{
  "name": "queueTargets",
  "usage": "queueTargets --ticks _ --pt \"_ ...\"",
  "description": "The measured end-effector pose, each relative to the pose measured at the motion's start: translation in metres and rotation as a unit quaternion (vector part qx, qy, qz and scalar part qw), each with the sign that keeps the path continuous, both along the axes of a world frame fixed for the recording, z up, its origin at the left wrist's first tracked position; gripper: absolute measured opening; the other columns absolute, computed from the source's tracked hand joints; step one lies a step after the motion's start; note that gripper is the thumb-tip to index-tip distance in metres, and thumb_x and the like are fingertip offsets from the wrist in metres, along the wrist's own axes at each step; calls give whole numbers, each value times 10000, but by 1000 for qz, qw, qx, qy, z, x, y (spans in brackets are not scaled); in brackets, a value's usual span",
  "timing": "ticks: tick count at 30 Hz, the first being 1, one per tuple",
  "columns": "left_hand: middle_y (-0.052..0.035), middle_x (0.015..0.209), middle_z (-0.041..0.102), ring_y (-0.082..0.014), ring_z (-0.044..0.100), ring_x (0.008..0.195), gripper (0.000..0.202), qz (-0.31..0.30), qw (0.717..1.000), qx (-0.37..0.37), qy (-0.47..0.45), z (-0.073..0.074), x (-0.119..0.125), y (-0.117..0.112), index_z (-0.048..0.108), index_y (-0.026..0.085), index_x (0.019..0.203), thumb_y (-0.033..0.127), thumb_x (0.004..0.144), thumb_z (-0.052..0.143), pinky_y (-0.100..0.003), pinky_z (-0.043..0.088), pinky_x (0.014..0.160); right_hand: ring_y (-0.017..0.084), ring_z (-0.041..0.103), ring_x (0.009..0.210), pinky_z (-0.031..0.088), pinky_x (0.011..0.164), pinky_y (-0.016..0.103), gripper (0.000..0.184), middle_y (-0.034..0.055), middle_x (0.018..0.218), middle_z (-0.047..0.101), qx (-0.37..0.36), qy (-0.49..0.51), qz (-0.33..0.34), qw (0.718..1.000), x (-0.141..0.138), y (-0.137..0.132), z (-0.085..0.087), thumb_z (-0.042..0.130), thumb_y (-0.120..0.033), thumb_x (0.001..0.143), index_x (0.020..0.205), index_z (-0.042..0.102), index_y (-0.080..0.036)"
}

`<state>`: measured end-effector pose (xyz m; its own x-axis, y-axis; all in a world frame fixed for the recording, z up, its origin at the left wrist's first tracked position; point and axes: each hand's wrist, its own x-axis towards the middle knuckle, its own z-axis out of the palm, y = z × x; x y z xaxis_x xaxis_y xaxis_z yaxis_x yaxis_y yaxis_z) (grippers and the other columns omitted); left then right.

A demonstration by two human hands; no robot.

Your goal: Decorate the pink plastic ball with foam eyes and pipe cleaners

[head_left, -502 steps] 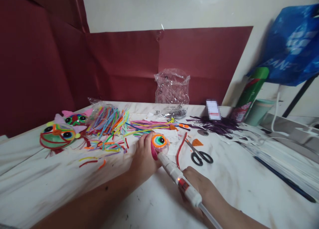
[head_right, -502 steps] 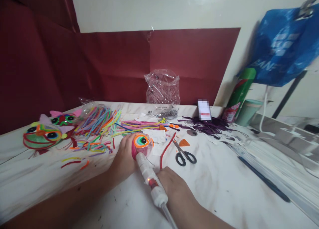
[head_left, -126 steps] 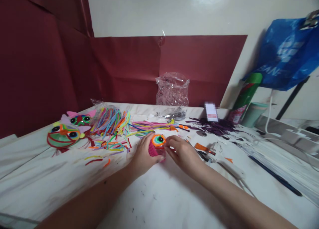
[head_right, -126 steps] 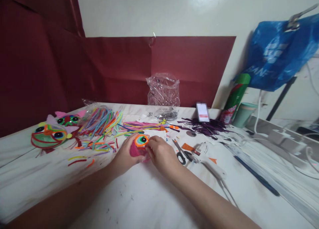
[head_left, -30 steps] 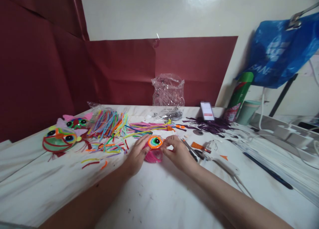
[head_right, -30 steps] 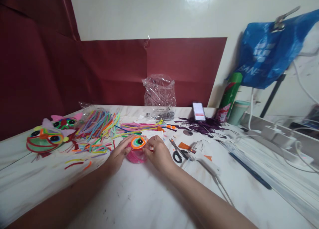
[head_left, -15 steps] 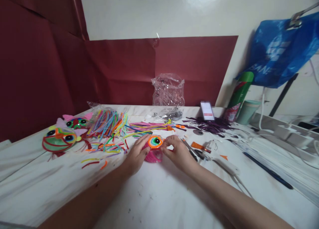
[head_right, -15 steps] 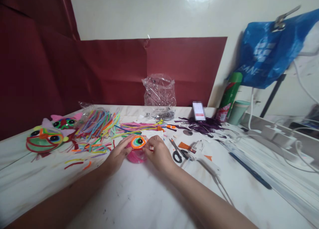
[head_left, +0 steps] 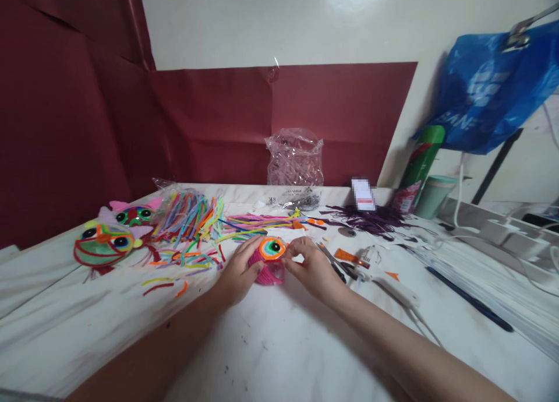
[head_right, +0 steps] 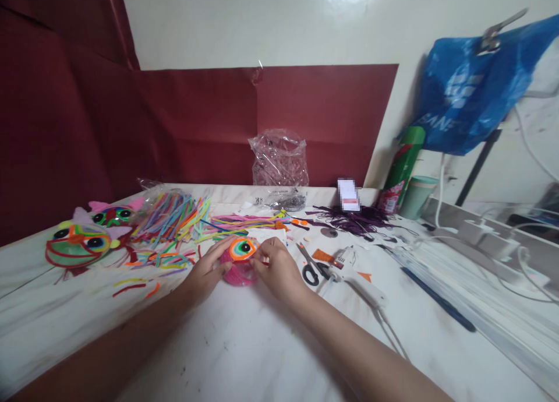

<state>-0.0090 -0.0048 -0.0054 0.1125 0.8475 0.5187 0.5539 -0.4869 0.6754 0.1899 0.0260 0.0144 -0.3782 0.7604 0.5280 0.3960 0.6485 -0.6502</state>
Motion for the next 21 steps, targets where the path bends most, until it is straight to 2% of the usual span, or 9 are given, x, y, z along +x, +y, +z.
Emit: queueTargets --ticks 9,15,21 --pt "-101 1374 530 -277 426 1308 504 2 999 -7 -54 1 5 -1 539 192 1284 221 781 565 -440 288 1118 204 571 824 441 778 348 168 34 811 564 8 4 4 1000 0 1 -1 578 -84 758 651 530 -204" --pt "-88 1311 579 -259 477 1263 560 37 996 -16 -78 6 10 -4 577 192 1213 83 666 531 -432 318 1104 200 572 837 439 795 346 168 37 828 566 9 9 10 1000 -1 0 -2 569 -68 750 656 534 -203" --pt "-90 1267 601 -260 506 1226 539 38 995 -20 -89 10 13 -5 589 190 1157 65 636 524 -432 344 1082 191 568 834 438 801 338 177 29 819 569 8 7 21 1000 0 -1 1 558 -57 746 646 542 -203"
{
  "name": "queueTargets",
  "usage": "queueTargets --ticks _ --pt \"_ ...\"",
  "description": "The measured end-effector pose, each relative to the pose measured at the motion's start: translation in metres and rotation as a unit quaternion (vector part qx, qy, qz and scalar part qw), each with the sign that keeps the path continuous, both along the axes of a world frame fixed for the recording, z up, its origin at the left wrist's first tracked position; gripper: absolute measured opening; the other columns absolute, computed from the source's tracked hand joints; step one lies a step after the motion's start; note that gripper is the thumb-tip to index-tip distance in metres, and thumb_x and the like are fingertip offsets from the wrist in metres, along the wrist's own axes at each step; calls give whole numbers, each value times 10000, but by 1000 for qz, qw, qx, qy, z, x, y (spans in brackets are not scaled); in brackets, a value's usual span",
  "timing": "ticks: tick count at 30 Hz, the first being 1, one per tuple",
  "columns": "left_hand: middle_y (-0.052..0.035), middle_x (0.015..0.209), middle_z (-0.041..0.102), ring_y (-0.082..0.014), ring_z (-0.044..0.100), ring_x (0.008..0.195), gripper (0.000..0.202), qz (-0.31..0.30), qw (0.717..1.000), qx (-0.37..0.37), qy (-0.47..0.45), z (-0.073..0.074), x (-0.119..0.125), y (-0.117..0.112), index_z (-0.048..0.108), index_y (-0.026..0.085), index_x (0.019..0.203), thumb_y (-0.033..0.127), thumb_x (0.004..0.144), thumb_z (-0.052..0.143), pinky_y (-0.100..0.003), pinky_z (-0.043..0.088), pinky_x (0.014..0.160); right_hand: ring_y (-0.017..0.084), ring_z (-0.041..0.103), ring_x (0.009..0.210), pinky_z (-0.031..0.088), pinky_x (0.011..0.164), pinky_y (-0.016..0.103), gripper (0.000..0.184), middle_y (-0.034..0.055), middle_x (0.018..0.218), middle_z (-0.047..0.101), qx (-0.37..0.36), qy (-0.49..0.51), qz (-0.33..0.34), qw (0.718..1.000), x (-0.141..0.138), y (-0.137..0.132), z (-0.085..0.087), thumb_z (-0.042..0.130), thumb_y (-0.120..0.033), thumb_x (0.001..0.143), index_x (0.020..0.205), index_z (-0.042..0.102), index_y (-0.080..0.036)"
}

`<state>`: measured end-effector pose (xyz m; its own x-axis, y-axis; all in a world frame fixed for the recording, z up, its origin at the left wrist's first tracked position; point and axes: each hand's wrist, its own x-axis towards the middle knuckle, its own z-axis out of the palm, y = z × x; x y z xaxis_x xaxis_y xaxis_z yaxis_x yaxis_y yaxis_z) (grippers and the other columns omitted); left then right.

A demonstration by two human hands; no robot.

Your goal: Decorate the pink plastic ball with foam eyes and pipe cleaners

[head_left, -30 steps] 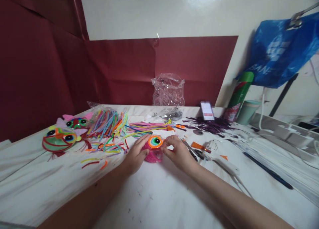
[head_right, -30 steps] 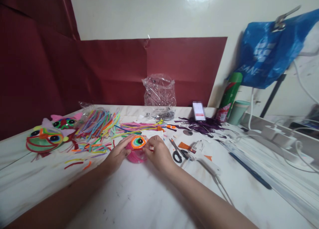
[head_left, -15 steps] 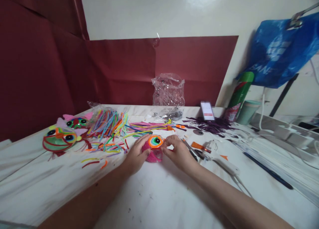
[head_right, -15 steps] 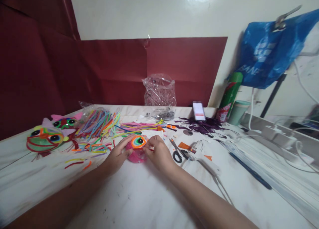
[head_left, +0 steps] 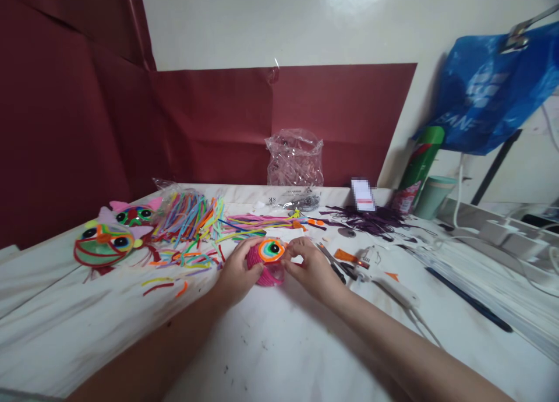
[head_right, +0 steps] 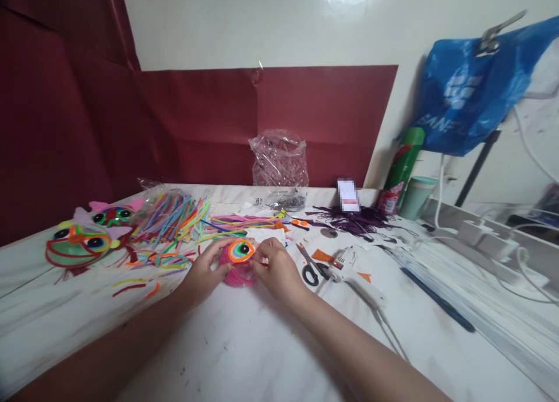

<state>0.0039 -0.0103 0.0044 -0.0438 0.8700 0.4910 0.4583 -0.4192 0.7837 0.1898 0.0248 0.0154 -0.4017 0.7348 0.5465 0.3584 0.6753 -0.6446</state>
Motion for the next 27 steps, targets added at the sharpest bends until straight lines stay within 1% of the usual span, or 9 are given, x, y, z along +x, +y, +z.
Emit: queueTargets --ticks 8,18,22,25,27 --pt "-89 1264 589 -253 506 1223 523 -5 1000 8 -6 -3 0 1 569 197 1155 69 650 521 -430 352 1077 186 562 841 441 797 328 186 24 819 566 5 -2 8 1000 0 0 0 565 -74 756 634 534 -211" --pt "-117 1274 578 -269 499 1234 506 -17 1000 4 -13 -1 1 -1 557 167 1160 87 661 517 -443 361 1069 204 564 849 439 783 342 174 42 828 567 3 -2 4 1000 0 1 -1 557 -76 760 643 529 -202" --pt "-122 1289 569 -267 500 1235 510 -23 1000 3 -16 -3 0 0 551 161 1179 99 673 527 -437 359 1073 205 566 854 439 784 344 181 40 826 568 2 -2 3 1000 0 0 -1 562 -71 756 639 524 -203" --pt "-110 1316 556 -261 482 1254 497 -30 999 7 -12 -6 -2 1 549 181 1210 141 714 558 -430 336 1091 195 563 845 440 784 339 190 27 820 561 2 -3 0 1000 0 0 -1 566 -69 755 633 522 -208" --pt "-111 1340 541 -267 452 1281 485 -35 999 12 -1 -8 -5 2 547 181 1239 210 755 578 -431 309 1107 193 562 838 442 778 338 193 25 816 559 1 -2 -3 1000 0 0 -1 563 -67 755 630 520 -209"
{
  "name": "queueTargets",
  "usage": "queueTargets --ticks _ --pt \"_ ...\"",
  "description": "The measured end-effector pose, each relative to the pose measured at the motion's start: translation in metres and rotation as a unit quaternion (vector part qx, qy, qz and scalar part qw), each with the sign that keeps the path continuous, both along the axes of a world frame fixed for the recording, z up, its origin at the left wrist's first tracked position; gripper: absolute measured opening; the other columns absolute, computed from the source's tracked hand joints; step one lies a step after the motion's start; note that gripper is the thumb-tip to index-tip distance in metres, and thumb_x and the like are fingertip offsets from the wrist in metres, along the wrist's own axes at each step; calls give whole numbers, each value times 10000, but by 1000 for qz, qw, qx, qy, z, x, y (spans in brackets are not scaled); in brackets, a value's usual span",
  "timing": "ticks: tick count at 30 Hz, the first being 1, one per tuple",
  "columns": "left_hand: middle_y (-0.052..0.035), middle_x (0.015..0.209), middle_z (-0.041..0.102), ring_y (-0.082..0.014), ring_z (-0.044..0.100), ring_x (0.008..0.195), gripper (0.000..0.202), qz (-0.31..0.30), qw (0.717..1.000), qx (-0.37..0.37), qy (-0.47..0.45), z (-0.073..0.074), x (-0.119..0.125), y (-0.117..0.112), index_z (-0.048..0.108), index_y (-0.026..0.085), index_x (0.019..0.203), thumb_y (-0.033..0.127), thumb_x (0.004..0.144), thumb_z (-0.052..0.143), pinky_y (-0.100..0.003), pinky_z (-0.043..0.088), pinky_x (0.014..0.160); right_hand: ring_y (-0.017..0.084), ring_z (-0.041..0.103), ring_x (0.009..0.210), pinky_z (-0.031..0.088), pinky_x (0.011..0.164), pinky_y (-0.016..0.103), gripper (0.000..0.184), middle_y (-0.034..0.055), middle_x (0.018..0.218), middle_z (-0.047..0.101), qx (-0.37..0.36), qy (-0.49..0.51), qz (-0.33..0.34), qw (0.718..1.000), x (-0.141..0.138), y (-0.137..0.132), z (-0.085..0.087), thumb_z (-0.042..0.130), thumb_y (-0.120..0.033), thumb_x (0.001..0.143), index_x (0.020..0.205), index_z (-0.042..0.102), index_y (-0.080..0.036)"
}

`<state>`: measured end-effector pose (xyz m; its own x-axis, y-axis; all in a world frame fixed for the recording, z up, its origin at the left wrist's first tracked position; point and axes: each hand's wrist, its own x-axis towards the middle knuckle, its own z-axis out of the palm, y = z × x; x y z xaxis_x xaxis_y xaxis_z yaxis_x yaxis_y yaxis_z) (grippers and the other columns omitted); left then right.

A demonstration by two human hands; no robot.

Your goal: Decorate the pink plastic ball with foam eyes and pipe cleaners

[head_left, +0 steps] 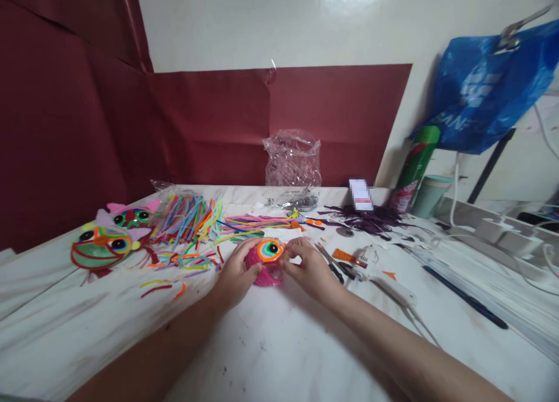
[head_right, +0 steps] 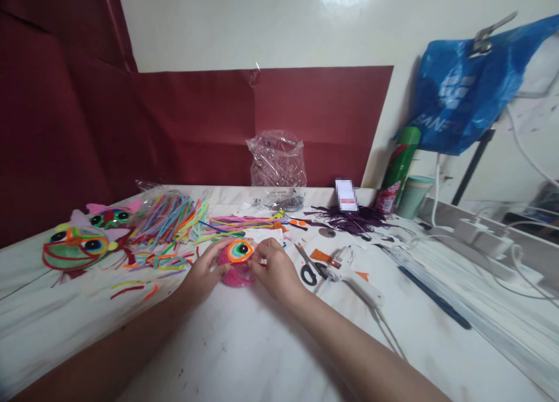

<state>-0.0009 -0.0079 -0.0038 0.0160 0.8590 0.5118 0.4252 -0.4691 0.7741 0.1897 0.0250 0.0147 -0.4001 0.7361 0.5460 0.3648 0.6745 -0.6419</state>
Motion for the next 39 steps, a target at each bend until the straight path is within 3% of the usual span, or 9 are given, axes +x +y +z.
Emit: queueTargets --ticks 6,17,27,39 --pt "-103 1395 510 -279 401 1325 463 -21 1000 2 -1 -5 -7 3 559 189 1276 399 876 457 -442 255 1134 188 560 815 447 747 328 183 20 801 556 2 5 -5 1000 0 1 0 566 -83 759 636 525 -212" --pt "-135 1359 523 -288 417 1309 527 8 999 7 30 -1 -1 1 539 166 1269 298 763 604 -451 274 1122 195 565 824 446 765 338 191 27 812 559 -8 5 -7 1000 0 -1 1 561 -72 757 630 523 -209" --pt "-115 1354 537 -281 449 1286 453 -26 1000 15 1 -1 -4 1 557 191 1250 352 827 547 -439 304 1109 190 565 817 445 750 322 194 19 805 551 -3 4 -10 1000 -1 -1 0 575 -61 749 636 526 -211" --pt "-124 1267 577 -281 511 1214 464 4 1000 11 4 3 3 -1 552 183 1195 341 771 652 -420 370 1051 202 560 824 443 738 327 177 31 810 553 -10 3 -12 1000 -2 -3 0 575 -87 759 638 528 -209"
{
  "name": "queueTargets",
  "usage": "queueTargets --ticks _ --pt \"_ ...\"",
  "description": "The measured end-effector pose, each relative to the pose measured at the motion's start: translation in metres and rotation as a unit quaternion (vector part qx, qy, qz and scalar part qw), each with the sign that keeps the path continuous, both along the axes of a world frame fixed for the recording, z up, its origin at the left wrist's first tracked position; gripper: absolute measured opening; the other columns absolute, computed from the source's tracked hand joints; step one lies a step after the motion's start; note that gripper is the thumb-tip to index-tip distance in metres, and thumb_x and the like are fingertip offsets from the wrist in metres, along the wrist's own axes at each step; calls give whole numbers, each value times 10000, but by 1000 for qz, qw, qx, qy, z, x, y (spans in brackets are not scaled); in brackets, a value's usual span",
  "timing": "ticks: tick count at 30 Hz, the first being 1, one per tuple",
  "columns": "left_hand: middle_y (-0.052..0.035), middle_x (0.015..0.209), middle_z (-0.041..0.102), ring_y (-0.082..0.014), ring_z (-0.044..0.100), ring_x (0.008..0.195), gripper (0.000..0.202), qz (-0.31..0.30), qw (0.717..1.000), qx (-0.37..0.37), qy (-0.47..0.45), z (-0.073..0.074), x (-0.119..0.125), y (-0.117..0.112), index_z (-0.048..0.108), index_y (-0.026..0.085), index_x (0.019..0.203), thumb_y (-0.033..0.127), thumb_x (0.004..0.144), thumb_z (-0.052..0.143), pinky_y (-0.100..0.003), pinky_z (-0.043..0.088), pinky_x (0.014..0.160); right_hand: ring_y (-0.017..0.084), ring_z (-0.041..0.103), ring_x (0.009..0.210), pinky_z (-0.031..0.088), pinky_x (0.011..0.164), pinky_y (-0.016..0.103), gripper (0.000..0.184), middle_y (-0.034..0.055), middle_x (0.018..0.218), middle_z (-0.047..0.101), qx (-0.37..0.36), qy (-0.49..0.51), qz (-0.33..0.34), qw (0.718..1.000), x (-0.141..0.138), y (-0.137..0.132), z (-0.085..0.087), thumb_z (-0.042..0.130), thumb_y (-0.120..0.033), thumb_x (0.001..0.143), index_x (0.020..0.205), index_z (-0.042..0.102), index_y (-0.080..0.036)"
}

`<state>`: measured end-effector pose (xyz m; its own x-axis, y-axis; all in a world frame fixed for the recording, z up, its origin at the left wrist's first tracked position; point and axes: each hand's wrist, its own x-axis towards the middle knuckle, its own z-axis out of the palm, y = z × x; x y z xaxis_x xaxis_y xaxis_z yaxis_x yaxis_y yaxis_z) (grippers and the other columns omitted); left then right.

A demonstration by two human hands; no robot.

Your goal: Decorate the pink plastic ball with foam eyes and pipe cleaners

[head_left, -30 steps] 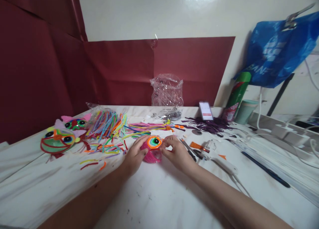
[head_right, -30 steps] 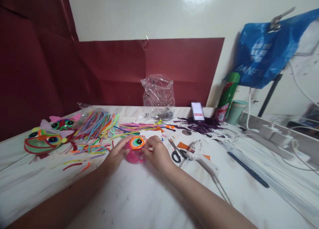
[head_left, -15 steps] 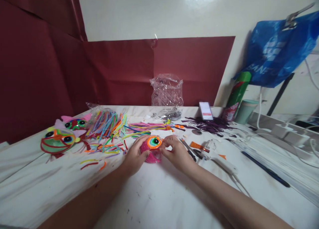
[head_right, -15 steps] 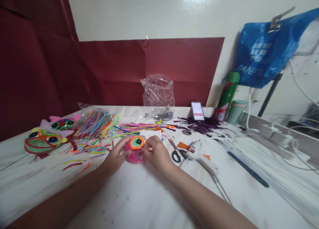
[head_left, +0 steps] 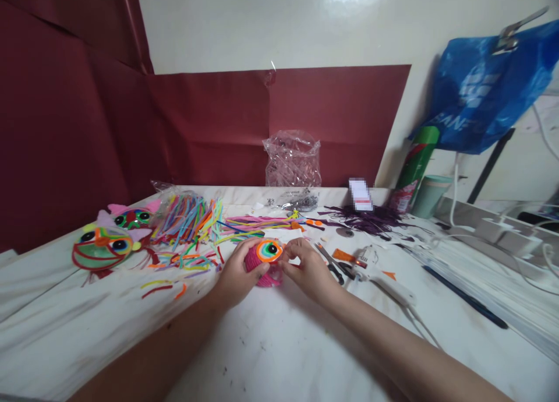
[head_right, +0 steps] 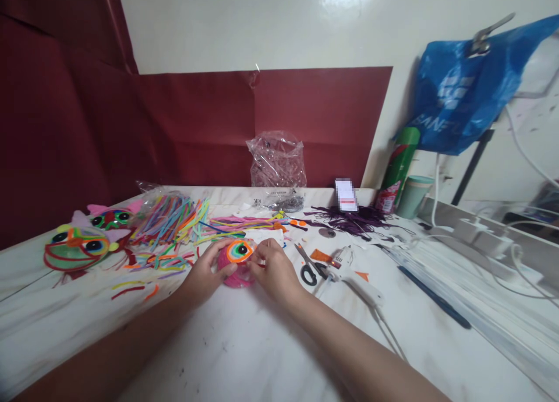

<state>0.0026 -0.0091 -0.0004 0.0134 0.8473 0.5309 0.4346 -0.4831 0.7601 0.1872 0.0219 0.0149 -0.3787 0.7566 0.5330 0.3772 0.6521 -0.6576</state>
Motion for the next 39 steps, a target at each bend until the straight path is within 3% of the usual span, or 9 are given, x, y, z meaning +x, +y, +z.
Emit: queueTargets --ticks 12,19,23,27,34,39 --pt "-119 1276 556 -287 509 1209 478 -22 998 -29 -55 -6 -8 6 538 192 1190 291 746 686 -425 357 1053 192 567 846 451 769 323 144 32 807 604 -41 28 28 998 6 15 -2 643 -147 757 649 565 -204" --pt "-114 1260 579 -273 535 1178 506 -90 987 -65 -114 -2 -13 6 511 188 1173 332 730 709 -370 417 994 183 577 840 453 736 300 152 23 816 583 -54 59 37 996 1 15 -6 635 -109 732 630 577 -207" --pt "-108 1306 565 -285 508 1219 446 -116 979 -94 -136 2 -15 0 513 200 1204 410 820 601 -376 412 992 177 564 811 446 735 299 164 13 776 560 -52 70 39 995 -1 12 -6 632 -83 714 616 579 -205" --pt "-102 1287 586 -287 529 1194 410 -109 976 -102 -156 5 -14 -3 533 202 1206 431 866 527 -398 406 996 177 562 808 446 725 296 178 10 779 556 -49 77 38 995 -2 11 -6 630 -61 692 602 578 -204" --pt "-115 1303 563 -293 519 1204 497 -113 981 -91 -127 0 -16 3 513 196 1193 378 763 683 -385 412 997 182 569 806 455 704 297 161 16 788 555 -51 76 34 995 -2 10 -6 632 -81 698 603 591 -204" --pt "-125 1244 593 -282 553 1161 516 -65 988 -74 -116 -5 -12 6 496 191 1184 346 739 705 -390 426 979 178 572 816 461 748 306 170 15 802 557 -48 78 31 995 -3 10 -6 627 -74 700 608 574 -206"
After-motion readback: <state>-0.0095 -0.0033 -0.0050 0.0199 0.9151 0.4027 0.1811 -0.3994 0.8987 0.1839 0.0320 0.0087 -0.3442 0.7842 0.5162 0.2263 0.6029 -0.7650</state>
